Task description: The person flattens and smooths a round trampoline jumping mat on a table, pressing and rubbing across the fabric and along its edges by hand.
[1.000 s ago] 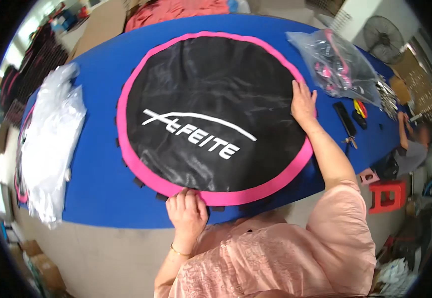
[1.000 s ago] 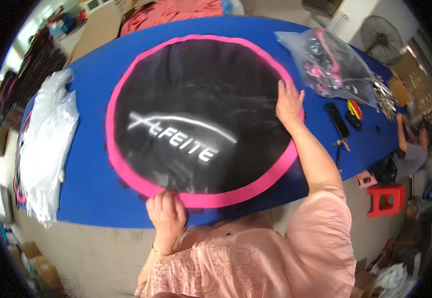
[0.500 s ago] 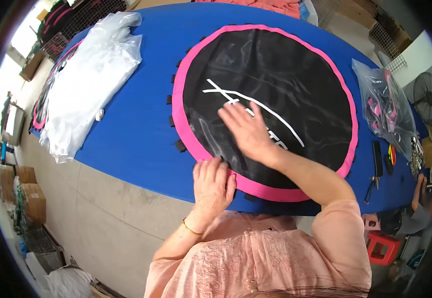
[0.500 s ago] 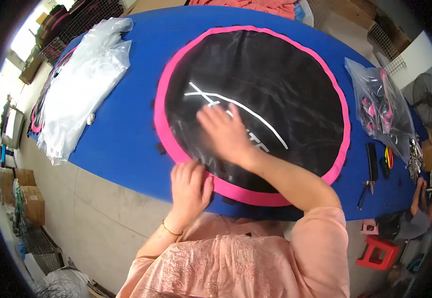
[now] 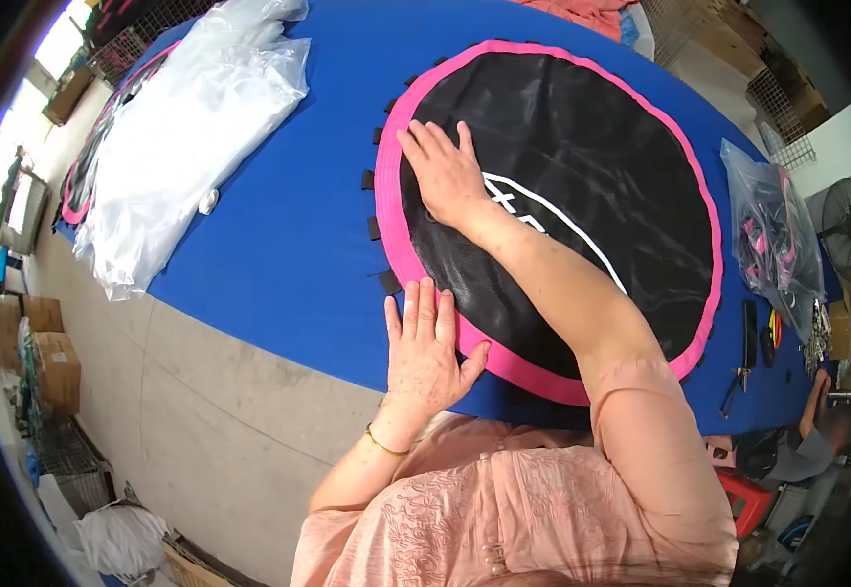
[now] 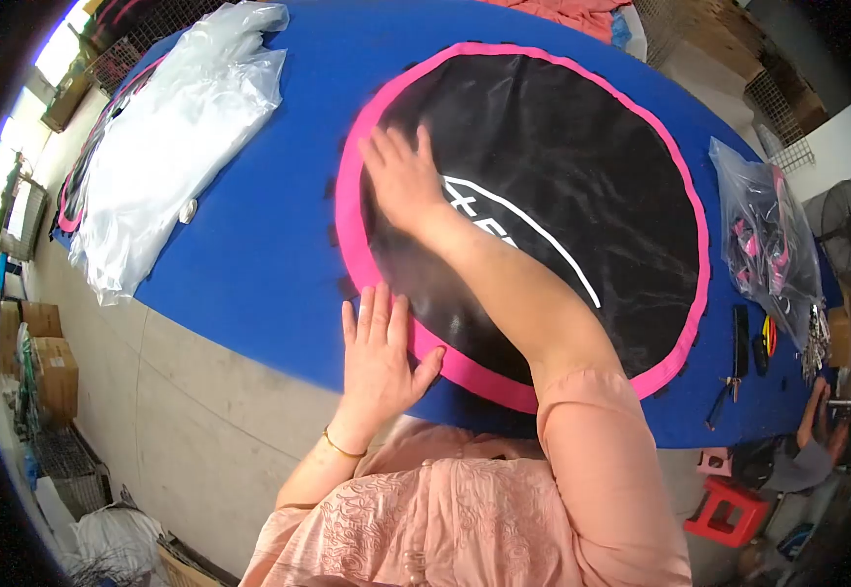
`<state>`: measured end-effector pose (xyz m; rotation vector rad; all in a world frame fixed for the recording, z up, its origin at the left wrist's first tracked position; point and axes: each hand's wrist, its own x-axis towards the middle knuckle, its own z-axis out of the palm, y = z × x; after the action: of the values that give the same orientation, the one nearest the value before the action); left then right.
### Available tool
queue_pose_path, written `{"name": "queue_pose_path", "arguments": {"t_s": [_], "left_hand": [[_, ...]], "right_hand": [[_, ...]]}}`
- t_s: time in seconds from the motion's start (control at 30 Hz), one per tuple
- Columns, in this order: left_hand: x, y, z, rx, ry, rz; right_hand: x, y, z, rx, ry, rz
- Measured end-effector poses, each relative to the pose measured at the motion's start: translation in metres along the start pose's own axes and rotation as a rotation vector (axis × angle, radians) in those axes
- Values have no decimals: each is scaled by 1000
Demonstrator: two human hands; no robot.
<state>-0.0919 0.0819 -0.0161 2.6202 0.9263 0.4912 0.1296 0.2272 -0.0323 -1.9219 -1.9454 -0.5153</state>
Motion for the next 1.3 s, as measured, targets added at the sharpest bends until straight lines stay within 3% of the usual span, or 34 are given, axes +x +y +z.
{"name": "queue_pose_path", "arguments": {"t_s": [0.27, 0.67, 0.9, 1.13, 1.3], "left_hand": [[2, 4, -4, -20, 0, -5], [1, 2, -1, 1, 26, 14], [1, 1, -1, -2, 42, 23], [2, 3, -3, 32, 45, 29], [2, 0, 1, 33, 61, 20]], "right_hand": [[-29, -20, -22, 82, -90, -76], [7, -26, 5, 119, 14, 92], [-30, -32, -15, 163, 7, -28], [-5, -18, 2, 76, 56, 90], [-28, -21, -15, 104, 3, 44]]}}
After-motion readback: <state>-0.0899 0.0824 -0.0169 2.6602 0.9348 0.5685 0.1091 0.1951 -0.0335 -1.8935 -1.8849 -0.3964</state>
